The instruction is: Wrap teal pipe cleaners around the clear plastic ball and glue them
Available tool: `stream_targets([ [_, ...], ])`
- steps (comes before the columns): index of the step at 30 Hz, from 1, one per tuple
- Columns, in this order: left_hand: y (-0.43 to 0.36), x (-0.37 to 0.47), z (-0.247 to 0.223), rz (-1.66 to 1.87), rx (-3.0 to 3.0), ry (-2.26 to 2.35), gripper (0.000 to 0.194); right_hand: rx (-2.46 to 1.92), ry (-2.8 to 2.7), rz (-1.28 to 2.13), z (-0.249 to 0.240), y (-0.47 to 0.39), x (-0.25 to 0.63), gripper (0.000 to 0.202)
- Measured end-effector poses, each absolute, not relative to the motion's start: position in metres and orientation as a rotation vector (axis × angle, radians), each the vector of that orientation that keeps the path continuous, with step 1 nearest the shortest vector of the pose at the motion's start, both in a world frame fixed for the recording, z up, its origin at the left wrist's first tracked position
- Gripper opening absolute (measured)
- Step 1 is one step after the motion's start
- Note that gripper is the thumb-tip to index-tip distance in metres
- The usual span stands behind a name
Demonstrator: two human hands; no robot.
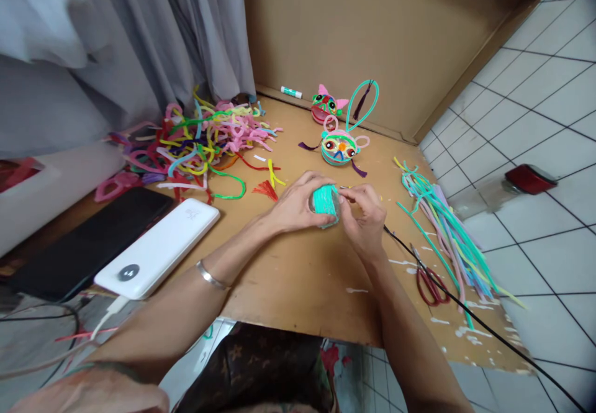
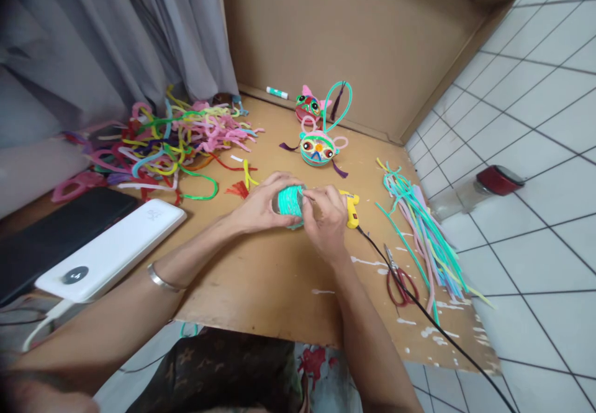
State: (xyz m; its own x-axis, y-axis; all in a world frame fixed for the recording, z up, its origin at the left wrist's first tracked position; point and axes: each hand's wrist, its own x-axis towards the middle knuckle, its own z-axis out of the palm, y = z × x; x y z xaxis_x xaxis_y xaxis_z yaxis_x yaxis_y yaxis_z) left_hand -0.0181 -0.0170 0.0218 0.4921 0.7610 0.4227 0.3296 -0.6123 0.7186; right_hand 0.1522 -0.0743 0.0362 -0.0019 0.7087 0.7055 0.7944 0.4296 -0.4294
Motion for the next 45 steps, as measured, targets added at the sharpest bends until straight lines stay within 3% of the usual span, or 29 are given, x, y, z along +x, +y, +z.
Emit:
stream_targets([
  [15,-0.0184,-0.0186,0.0261,1.007,2.119,0.906,0.077,-1.249,-1.778,0.013,0.0345,-0.0749,0.1532,0.017],
  [45,-0.0134,-0.0252,0.0252,0.996,2.217,0.791,0.062,-1.165,-1.763,0.101,0.0286,-0.0731,0.1511,0.014],
])
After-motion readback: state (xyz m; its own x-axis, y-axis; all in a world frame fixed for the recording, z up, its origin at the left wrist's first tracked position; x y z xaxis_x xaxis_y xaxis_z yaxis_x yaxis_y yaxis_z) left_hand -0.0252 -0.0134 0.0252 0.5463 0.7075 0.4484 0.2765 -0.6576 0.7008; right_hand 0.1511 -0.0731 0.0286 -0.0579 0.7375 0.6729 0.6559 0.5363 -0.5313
